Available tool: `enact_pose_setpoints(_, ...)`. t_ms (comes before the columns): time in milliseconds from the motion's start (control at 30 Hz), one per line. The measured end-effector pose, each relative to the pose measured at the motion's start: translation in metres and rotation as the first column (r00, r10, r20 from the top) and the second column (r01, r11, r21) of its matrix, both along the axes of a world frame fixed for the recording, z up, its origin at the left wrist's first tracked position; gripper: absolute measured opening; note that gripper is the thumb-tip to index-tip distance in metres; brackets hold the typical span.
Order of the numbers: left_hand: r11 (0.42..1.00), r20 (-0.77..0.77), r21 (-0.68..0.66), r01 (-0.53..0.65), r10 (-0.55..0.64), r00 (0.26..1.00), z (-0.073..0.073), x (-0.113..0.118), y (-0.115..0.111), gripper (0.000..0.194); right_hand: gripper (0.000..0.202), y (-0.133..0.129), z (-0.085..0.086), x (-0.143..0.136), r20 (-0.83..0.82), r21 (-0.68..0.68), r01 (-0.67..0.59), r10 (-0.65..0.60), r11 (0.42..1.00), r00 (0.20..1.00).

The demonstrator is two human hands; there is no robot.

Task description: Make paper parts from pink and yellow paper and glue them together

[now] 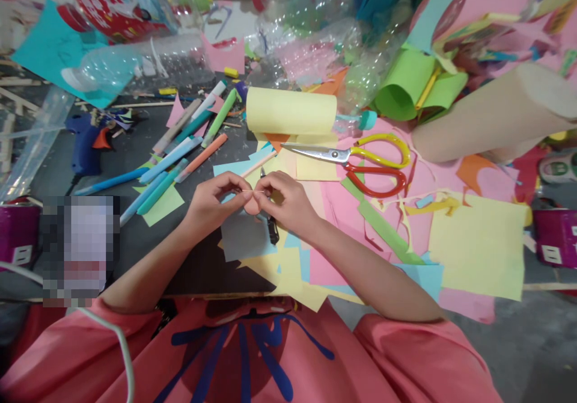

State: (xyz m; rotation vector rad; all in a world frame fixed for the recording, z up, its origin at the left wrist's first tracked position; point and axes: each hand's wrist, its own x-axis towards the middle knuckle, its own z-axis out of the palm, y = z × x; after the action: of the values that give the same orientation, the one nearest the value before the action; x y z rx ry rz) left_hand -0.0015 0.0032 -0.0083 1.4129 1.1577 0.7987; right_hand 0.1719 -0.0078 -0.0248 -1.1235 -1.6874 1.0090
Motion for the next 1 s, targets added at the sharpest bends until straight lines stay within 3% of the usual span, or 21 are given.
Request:
enact_pose_setpoints(333, 1.000, -0.002, -0.018, -0.021, 0.021, 1.000, 0.0004, -0.0027, 0.0015, 0.017, 0.015, -0.0010, 0.0000, 0.0016, -0.003, -0.034, 0.009, -0.009, 0.999, 1.000)
enact_pose_setpoints(700, 0.999, -0.047, -0.018, 0.031, -0.032, 0.998, 0.0005, -0.0027, 0.0022, 0.012, 0.017, -0.0022, -0.0001, 0.0033, -0.003, -0.088, 0.002, -0.002, 0.996, 1.000)
enact_pose_setpoints(1000, 1.000, -0.012, 0.009, 0.027, -0.027, 1.000, -0.0038, -0.0020, 0.0020, 0.014, 0.020, -0.0022, 0.0007, 0.0036, 0.015, -0.057, 0.038, -0.037, 0.998, 0.999)
